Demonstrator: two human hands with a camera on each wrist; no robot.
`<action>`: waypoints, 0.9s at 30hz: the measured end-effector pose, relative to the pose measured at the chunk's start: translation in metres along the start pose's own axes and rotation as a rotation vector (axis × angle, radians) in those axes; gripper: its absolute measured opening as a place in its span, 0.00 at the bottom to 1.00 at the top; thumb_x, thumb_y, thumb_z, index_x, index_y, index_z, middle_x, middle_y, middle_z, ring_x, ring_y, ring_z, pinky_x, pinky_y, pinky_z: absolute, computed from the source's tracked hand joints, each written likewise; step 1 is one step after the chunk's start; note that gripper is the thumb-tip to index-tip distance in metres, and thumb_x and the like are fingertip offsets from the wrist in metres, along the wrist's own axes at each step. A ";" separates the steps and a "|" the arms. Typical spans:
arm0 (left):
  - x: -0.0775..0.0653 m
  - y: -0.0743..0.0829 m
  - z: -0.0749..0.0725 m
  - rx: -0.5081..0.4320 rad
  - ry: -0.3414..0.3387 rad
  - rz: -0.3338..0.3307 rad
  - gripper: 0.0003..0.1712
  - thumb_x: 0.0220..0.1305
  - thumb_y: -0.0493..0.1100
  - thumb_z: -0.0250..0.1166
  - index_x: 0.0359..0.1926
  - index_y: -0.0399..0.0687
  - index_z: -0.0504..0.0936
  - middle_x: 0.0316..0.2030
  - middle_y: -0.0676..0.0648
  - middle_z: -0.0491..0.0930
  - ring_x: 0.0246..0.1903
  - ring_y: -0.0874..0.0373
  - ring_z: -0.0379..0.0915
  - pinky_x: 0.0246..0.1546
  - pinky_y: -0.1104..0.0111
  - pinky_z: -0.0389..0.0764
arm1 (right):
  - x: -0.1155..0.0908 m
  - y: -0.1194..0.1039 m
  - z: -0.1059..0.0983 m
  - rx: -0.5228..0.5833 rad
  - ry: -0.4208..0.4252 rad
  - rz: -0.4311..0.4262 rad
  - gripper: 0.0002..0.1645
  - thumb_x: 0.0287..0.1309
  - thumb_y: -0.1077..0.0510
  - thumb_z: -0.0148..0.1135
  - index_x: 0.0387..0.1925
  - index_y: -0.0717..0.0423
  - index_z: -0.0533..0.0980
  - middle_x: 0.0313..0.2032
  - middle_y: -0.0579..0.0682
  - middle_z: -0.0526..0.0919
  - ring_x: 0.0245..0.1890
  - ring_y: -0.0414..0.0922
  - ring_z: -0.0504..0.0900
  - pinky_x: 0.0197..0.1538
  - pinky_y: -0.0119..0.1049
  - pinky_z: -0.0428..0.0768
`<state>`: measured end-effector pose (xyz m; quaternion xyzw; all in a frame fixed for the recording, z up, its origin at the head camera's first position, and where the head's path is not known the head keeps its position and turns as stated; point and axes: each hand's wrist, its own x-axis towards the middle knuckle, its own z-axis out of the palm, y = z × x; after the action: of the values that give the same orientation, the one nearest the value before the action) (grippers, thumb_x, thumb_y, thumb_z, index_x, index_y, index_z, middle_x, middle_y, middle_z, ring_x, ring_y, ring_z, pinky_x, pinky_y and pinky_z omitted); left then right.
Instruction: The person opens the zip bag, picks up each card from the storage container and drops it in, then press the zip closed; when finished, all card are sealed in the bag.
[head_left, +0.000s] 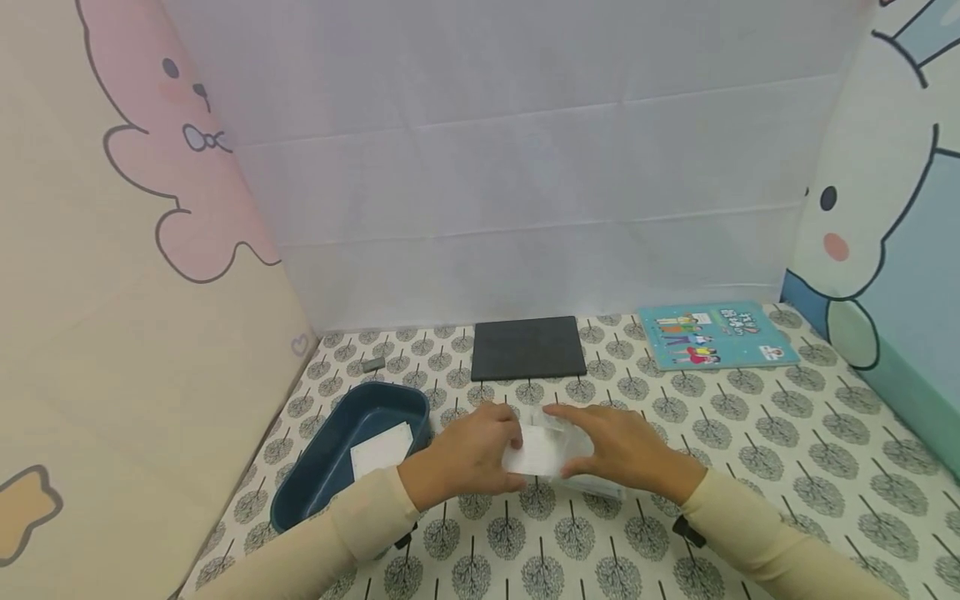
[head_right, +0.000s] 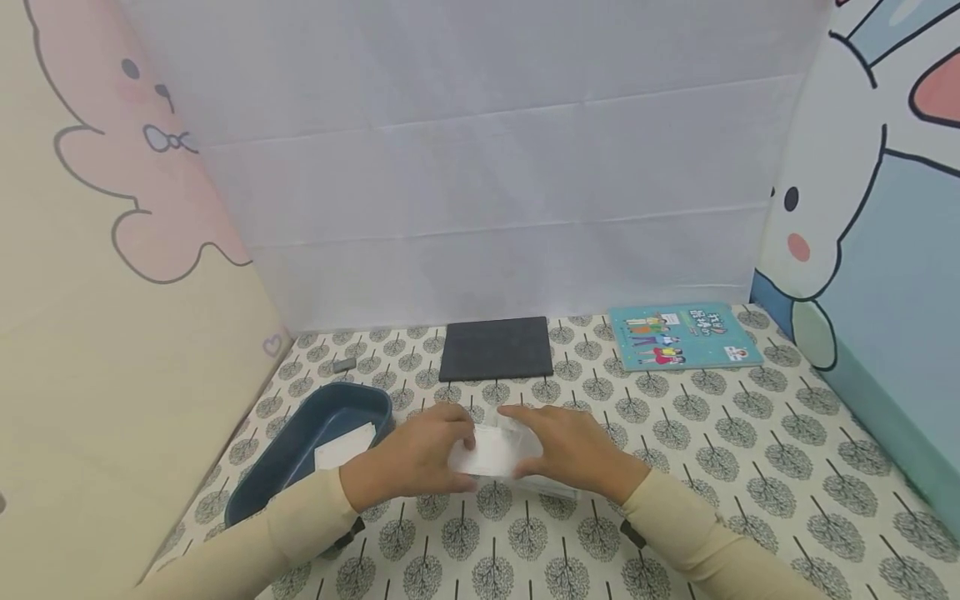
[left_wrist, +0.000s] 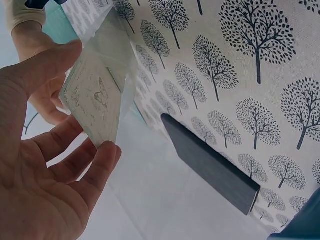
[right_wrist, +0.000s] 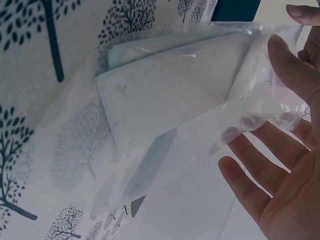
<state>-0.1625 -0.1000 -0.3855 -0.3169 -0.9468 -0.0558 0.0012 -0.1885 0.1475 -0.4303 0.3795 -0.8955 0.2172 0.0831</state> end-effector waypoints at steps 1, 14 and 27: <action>0.000 0.000 0.000 -0.004 -0.006 0.010 0.21 0.48 0.58 0.79 0.37 0.51 0.85 0.45 0.54 0.78 0.47 0.58 0.72 0.40 0.70 0.79 | 0.000 0.000 0.000 0.000 -0.001 0.001 0.51 0.43 0.35 0.77 0.69 0.44 0.71 0.49 0.52 0.86 0.37 0.44 0.83 0.30 0.35 0.77; -0.002 -0.001 0.004 -0.021 0.009 0.104 0.21 0.54 0.50 0.79 0.47 0.52 0.84 0.55 0.51 0.76 0.58 0.55 0.69 0.53 0.68 0.76 | 0.001 -0.002 -0.001 -0.012 0.024 -0.027 0.37 0.47 0.38 0.76 0.58 0.45 0.77 0.45 0.49 0.87 0.36 0.44 0.84 0.28 0.33 0.77; -0.009 -0.005 0.004 -0.005 -0.037 0.094 0.26 0.58 0.49 0.76 0.57 0.55 0.82 0.51 0.55 0.78 0.52 0.60 0.74 0.48 0.68 0.78 | 0.003 0.000 -0.001 0.026 0.038 -0.045 0.23 0.53 0.42 0.74 0.48 0.45 0.80 0.49 0.46 0.86 0.46 0.46 0.85 0.45 0.44 0.82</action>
<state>-0.1582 -0.1092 -0.3908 -0.3622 -0.9305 -0.0522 -0.0145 -0.1900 0.1459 -0.4288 0.3965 -0.8820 0.2341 0.0999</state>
